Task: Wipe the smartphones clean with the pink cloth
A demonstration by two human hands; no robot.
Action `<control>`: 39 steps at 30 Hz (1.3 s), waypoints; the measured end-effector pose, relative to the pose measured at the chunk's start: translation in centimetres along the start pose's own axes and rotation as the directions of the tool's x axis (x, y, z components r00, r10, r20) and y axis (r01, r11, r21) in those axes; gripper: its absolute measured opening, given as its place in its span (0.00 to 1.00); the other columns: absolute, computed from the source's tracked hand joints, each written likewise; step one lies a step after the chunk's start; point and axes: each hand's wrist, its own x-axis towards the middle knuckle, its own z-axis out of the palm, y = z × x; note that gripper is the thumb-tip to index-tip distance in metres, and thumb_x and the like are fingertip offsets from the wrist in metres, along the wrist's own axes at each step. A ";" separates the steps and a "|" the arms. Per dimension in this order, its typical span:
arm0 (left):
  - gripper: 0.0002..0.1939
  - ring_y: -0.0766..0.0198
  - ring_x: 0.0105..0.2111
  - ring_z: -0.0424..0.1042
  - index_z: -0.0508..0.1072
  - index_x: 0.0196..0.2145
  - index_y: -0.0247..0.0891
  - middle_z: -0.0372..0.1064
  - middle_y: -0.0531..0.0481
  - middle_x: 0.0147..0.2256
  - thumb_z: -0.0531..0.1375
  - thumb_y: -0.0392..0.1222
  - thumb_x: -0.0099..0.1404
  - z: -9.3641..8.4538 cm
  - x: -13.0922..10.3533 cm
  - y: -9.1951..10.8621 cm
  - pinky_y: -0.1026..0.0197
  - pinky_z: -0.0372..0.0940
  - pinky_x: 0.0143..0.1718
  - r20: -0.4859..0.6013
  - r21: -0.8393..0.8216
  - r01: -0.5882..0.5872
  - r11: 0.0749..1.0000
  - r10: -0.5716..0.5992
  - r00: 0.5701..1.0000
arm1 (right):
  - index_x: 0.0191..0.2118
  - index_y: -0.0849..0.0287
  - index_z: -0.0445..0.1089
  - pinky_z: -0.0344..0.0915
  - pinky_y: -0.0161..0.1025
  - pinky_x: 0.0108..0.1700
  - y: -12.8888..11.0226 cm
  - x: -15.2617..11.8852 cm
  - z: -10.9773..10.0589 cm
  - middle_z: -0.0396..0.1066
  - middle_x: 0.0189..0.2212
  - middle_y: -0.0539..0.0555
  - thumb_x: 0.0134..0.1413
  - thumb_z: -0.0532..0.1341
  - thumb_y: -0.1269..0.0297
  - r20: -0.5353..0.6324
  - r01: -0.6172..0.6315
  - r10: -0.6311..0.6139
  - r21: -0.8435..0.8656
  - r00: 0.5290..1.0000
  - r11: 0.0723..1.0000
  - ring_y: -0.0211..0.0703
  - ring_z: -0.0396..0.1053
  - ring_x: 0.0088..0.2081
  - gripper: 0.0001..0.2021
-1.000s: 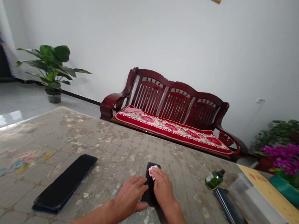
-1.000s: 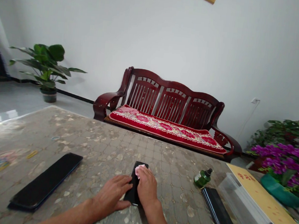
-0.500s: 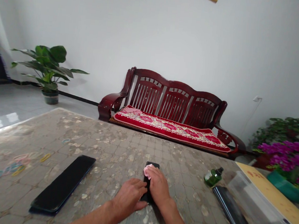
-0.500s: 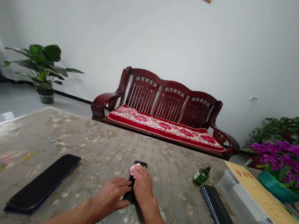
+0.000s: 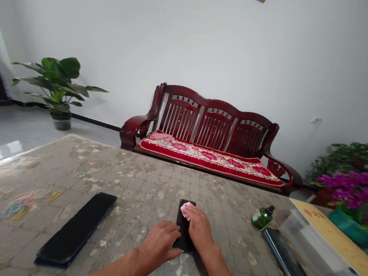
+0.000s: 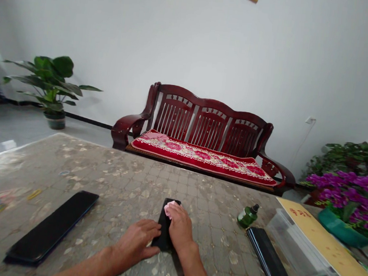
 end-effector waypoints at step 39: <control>0.09 0.53 0.43 0.74 0.76 0.39 0.40 0.76 0.45 0.41 0.65 0.46 0.63 -0.1 -0.4 -0.1 0.53 0.68 0.49 -0.076 0.004 -0.067 0.998 0.067 0.995 | 0.54 0.56 0.73 0.63 0.47 0.58 -0.1 -2.3 -0.9 0.74 0.52 0.55 0.59 0.52 0.78 -0.032 0.013 -0.018 -0.159 0.999 0.987 0.47 0.69 0.56 0.22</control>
